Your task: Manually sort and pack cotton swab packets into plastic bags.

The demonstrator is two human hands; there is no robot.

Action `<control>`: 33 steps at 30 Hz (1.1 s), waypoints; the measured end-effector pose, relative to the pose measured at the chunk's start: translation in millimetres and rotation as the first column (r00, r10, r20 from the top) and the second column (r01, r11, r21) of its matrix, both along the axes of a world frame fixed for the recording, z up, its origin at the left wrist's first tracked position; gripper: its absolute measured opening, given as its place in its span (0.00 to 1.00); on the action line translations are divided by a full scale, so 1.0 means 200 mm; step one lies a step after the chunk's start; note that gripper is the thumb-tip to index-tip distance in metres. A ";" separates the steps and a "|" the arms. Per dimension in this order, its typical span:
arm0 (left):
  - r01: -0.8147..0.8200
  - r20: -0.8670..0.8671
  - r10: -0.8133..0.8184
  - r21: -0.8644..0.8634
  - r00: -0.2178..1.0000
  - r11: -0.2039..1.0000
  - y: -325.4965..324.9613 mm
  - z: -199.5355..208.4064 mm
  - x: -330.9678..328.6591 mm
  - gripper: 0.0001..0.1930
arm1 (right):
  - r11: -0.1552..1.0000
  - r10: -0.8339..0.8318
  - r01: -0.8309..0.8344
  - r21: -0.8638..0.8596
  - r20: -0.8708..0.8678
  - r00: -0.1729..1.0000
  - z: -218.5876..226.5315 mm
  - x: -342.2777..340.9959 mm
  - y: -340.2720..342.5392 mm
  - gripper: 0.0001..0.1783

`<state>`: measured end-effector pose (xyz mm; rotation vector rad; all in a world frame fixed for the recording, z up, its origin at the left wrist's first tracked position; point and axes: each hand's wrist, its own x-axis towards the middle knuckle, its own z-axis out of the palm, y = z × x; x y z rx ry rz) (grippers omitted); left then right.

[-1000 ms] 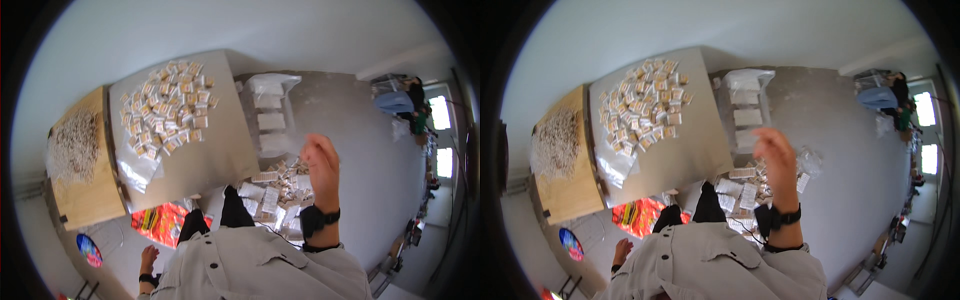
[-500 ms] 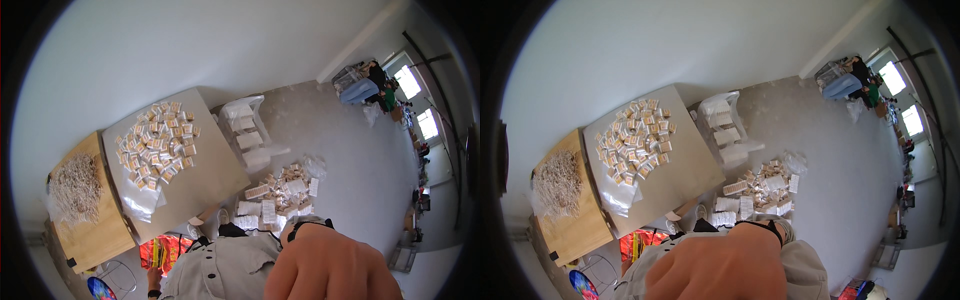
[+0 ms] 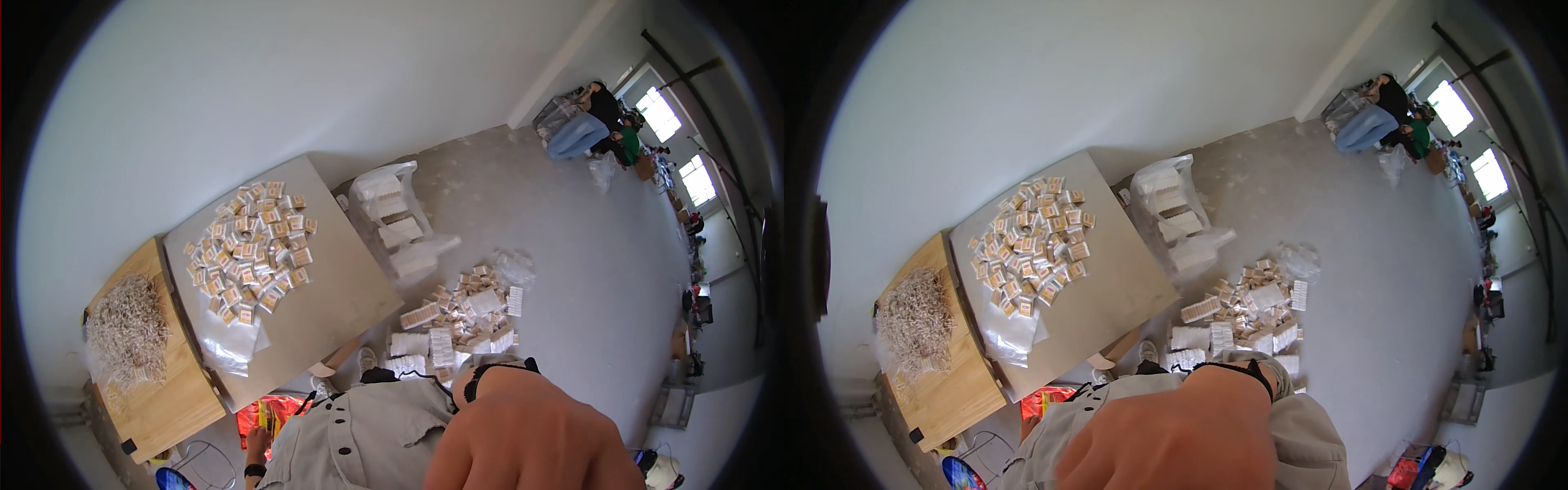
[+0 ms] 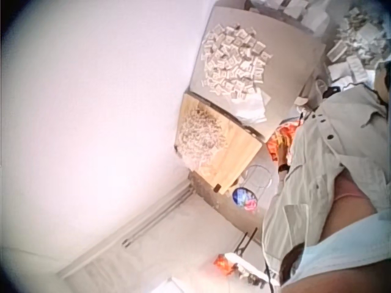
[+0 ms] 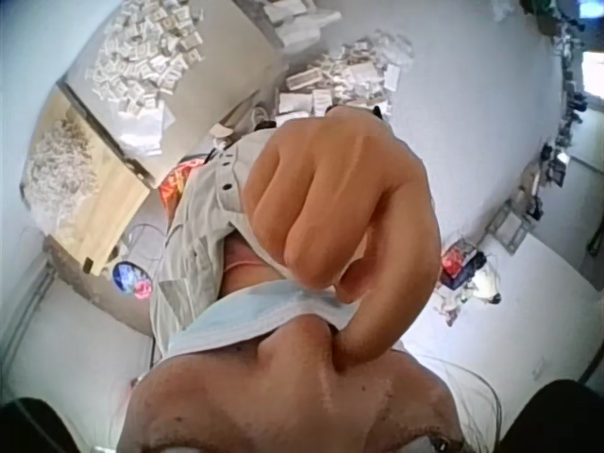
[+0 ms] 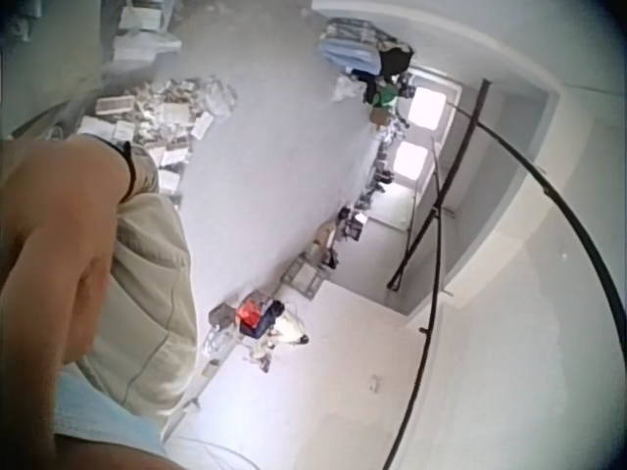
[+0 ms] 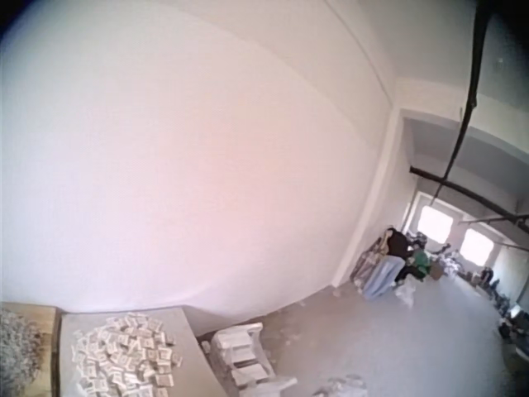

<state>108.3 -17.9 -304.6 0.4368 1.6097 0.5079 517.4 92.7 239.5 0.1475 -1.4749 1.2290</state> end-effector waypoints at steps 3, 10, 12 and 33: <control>0.045 -0.110 -0.039 0.056 0.993 0.997 0.03 0.20 0.08 0.04 | 0.993 0.115 -0.115 0.001 0.024 0.993 -0.02 0.03 0.03 0.11; 0.851 -0.817 -0.320 0.343 0.479 0.398 -0.47 -0.33 -0.32 0.07 | 0.880 -0.272 0.387 -0.273 0.378 0.885 -0.48 0.25 0.24 0.06; 0.614 -0.617 -0.362 0.258 0.699 0.746 -0.42 -0.27 -0.21 0.07 | 0.639 -0.302 0.687 -0.346 0.708 0.638 -0.78 0.34 0.32 0.08; 0.079 -0.137 -0.070 0.063 0.988 0.995 -0.24 0.01 0.02 0.16 | -0.398 0.115 0.681 -0.615 0.703 0.702 -2.31 0.81 -0.57 0.11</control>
